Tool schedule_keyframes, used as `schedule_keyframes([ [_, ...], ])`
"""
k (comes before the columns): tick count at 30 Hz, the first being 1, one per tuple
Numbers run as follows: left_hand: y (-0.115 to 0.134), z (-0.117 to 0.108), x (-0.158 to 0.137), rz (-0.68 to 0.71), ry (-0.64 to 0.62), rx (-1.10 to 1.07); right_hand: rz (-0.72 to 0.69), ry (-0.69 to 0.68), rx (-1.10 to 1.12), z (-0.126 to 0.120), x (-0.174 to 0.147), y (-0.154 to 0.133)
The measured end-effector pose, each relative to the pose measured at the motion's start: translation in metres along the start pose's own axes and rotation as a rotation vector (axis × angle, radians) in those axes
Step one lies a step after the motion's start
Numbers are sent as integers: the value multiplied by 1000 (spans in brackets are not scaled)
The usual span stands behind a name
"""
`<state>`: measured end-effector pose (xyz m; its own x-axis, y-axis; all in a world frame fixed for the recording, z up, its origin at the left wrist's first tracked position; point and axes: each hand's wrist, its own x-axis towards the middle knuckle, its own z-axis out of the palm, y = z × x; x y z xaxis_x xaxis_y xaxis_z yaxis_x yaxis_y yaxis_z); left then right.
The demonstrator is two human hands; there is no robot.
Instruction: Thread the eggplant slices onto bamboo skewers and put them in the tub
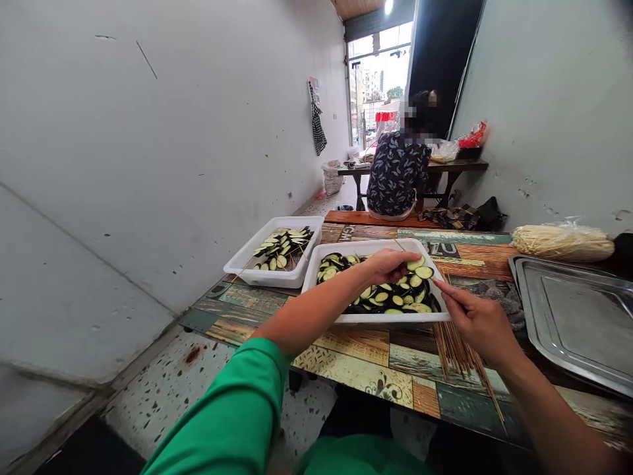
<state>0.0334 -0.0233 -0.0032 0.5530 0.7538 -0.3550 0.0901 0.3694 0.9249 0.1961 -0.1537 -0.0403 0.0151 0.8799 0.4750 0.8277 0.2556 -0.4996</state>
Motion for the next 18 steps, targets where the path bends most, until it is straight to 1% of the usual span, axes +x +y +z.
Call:
schedule_keyframes([
  [3, 0, 0, 1, 5, 31, 16, -74, 49, -180, 4, -2, 1],
  [6, 0, 0, 2, -30, 20, 35, -152, 82, -298, 7, -4, 2],
  [9, -1, -1, -1, 20, 0, 117, -198, 109, -392, 7, -5, 3],
  [12, -2, 0, -5, 118, -108, 217, -191, 125, -439, 7, -4, 5],
  [14, -3, 1, -8, 162, -189, 233, -164, 124, -427, 7, -2, 6],
  [16, -4, 2, -9, 187, -204, 231, -135, 120, -400, 6, -1, 6],
  [18, -5, 1, -8, 187, -185, 232, -113, 116, -377, 6, -1, 6],
])
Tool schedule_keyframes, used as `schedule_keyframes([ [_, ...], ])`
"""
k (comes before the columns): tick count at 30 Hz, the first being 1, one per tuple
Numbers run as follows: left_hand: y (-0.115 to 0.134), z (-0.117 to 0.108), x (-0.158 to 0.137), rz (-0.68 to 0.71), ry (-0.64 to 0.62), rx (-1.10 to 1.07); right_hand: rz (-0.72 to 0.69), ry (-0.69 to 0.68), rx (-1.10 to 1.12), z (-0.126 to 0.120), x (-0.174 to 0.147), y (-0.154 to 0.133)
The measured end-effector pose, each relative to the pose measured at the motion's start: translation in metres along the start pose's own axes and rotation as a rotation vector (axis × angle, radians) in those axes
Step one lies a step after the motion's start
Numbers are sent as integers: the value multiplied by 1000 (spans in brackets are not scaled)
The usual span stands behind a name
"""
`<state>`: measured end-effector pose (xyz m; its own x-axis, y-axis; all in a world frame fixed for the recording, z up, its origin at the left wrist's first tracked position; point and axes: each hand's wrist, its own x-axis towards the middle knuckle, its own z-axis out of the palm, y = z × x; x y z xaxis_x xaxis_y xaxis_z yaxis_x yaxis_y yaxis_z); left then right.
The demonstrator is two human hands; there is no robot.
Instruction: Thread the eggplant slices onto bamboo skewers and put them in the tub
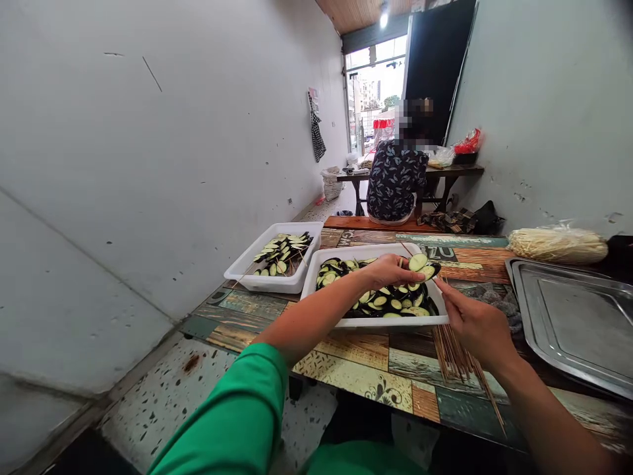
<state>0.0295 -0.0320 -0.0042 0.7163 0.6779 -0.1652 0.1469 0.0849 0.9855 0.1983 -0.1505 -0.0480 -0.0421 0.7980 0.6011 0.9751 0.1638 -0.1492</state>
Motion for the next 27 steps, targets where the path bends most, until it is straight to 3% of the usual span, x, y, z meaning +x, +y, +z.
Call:
schedule_keyframes([
  [4, 0, -5, 3, -57, -25, -65, 40, -9, 68, -2, 1, 1],
  [11, 4, -24, 10, -97, 90, -522, 118, -1, 252, -2, 1, 6],
  [14, 4, -28, 10, -107, 113, -525, 164, -29, 361, -2, 2, 8],
  [18, 2, -30, 10, -38, 271, -446, 190, -107, 512, -8, 4, 5],
  [27, 8, -33, 13, 24, 503, -733, 227, -227, 615, -25, 5, -5],
])
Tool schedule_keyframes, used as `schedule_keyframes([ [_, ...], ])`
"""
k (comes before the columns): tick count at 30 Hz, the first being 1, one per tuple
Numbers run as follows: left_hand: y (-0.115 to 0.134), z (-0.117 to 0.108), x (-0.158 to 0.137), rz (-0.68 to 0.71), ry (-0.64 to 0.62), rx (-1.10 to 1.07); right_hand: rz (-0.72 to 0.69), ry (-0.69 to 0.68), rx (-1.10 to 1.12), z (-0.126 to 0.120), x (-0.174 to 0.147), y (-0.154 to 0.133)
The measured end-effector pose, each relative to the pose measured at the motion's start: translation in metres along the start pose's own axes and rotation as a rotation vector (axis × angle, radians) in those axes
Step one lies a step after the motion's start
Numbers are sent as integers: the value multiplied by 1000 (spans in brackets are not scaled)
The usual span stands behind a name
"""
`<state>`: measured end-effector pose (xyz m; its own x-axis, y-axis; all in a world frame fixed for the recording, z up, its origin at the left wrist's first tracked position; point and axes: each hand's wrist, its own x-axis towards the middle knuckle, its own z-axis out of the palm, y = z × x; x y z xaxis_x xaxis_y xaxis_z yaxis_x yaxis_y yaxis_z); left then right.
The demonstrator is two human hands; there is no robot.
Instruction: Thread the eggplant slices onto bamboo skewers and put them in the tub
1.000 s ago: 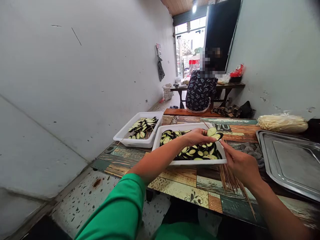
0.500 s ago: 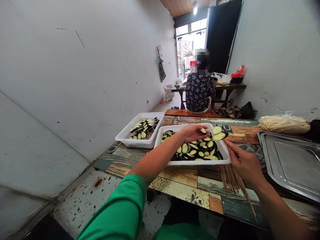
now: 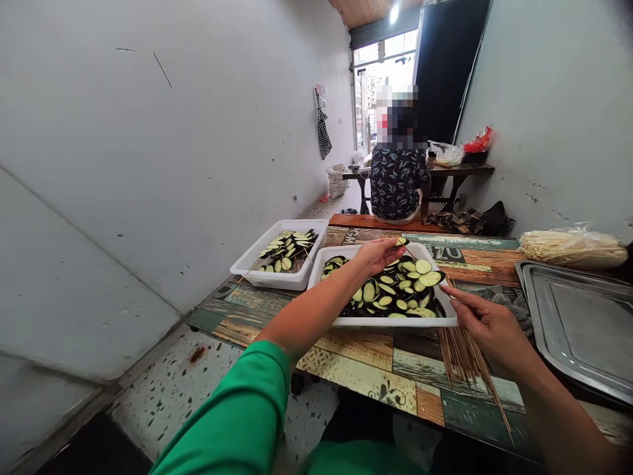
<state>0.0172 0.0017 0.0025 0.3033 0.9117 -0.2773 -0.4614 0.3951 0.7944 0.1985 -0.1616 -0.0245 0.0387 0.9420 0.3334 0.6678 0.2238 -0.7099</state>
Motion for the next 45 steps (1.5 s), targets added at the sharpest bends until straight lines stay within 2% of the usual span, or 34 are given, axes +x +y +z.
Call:
schedule_keyframes([
  [7, 5, -4, 3, -35, 123, -29, 5, -15, -36, 4, 2, 12],
  [25, 5, -2, 0, 16, 133, -36, 23, -39, -80, 5, 2, 15],
  [38, -1, -1, 0, 72, 29, -30, 30, 10, -59, 5, 1, 5],
  [45, -9, 3, -5, 79, -6, 29, 13, 24, -54, 8, 2, 9],
])
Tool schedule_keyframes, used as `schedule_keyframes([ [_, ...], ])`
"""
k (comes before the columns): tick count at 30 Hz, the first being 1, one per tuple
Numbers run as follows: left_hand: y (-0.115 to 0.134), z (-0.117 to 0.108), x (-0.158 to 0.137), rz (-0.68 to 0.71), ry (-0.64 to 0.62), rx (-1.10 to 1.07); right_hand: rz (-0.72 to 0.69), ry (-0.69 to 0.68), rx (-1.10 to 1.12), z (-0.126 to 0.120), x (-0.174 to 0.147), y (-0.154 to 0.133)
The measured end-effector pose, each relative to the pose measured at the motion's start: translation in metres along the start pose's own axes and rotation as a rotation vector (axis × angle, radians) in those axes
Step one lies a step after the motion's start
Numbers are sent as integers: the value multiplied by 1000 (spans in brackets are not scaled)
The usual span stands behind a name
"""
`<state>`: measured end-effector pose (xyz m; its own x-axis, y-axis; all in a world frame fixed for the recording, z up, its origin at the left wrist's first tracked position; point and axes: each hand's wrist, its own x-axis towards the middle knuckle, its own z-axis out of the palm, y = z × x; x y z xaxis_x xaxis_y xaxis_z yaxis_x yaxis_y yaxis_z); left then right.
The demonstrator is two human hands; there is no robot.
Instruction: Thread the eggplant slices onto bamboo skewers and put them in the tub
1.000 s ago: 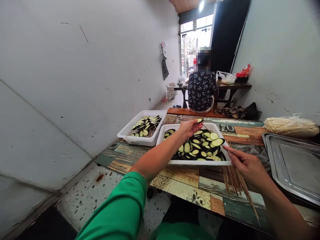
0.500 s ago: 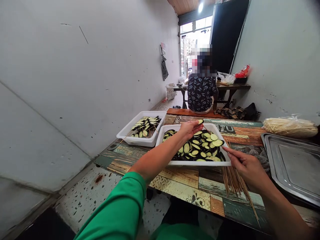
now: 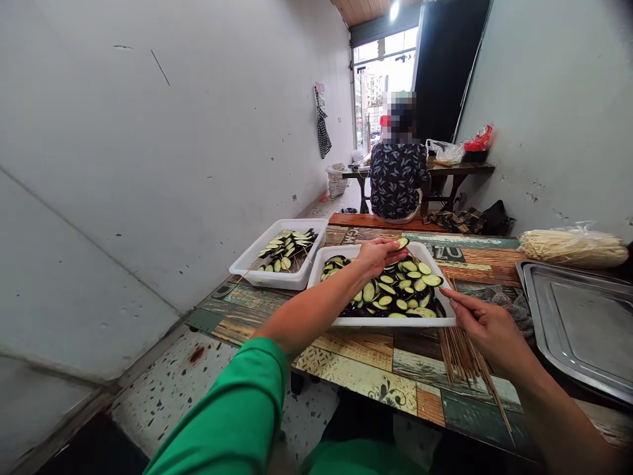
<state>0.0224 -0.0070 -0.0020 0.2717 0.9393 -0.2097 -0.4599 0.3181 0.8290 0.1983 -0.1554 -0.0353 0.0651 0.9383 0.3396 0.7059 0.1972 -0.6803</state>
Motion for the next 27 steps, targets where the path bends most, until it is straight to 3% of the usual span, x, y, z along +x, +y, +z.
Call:
schedule_keyframes([
  [7, -11, 11, -7, -17, -89, 12, -1, 50, -33, 0, 1, 2],
  [16, -6, 7, -4, -61, -144, 19, 4, 65, -16, 0, 0, 0],
  [20, -2, 3, -4, -70, -234, 2, -21, 74, -1, 1, 1, 3],
  [27, 1, 3, -8, 67, -354, -37, -51, 64, -20, 0, 2, 7],
])
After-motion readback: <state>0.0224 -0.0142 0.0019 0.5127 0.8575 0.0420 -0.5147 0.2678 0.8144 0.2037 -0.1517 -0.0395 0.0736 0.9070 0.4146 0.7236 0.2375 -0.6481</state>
